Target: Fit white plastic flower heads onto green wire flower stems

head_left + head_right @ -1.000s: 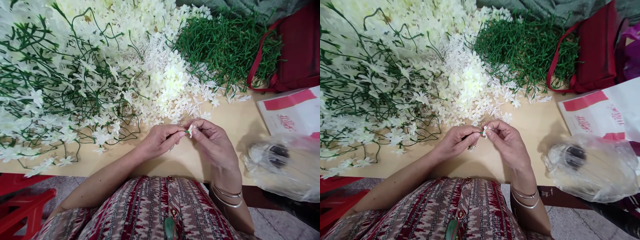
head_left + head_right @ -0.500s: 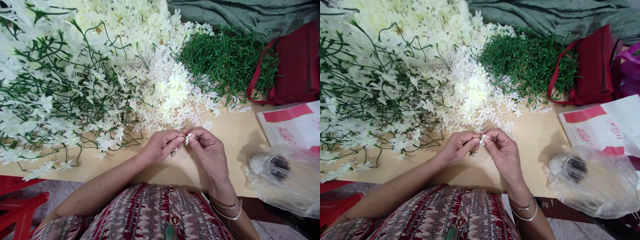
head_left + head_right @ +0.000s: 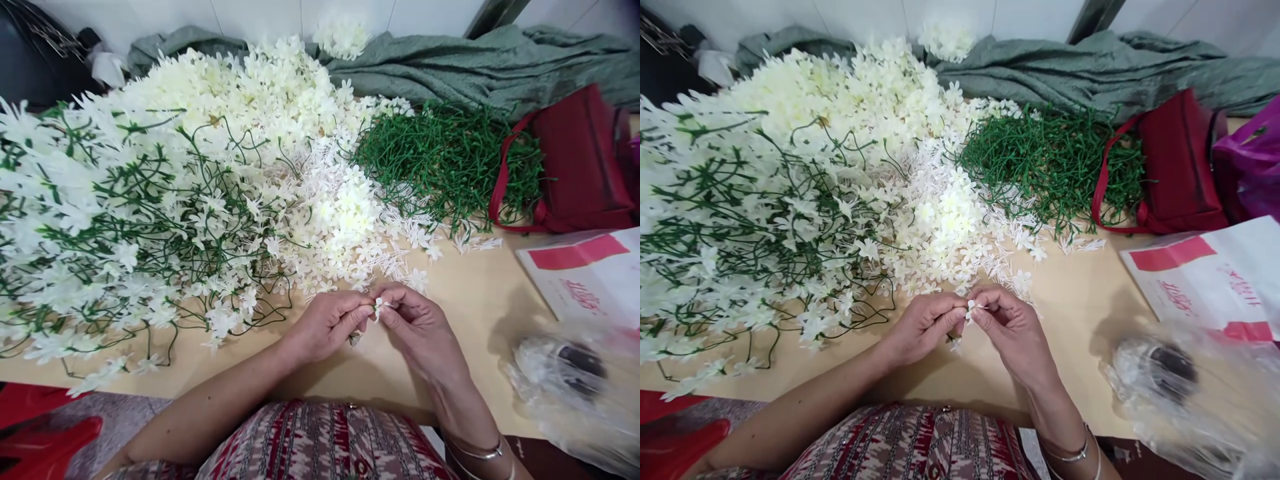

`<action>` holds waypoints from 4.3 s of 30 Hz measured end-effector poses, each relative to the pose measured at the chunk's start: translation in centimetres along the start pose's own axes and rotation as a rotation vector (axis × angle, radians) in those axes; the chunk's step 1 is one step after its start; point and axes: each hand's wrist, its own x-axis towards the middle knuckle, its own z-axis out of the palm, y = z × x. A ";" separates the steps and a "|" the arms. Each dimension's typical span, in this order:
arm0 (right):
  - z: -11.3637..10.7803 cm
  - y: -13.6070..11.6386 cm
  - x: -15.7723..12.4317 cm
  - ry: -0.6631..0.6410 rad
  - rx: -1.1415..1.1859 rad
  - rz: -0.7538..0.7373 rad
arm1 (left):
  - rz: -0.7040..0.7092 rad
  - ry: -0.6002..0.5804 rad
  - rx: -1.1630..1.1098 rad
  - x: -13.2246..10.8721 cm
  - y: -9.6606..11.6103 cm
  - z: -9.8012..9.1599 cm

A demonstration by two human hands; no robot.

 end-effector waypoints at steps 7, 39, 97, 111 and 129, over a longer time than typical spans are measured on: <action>0.2 0.1 0.5 0.018 0.087 0.020 | 0.002 0.046 0.039 -0.1 -0.1 0.5; 0.1 0.0 -0.1 0.032 0.026 0.104 | -0.055 0.090 0.046 -0.2 0.5 1.1; -0.1 -1.3 0.5 -0.009 0.066 0.068 | 0.039 0.059 0.095 0.1 0.1 1.1; -0.3 -1.2 0.5 0.046 0.101 0.116 | -0.028 0.040 0.070 0.3 0.5 0.9; -1.0 -1.3 0.4 -0.035 0.008 0.066 | 0.074 -0.046 0.165 0.4 -0.1 0.5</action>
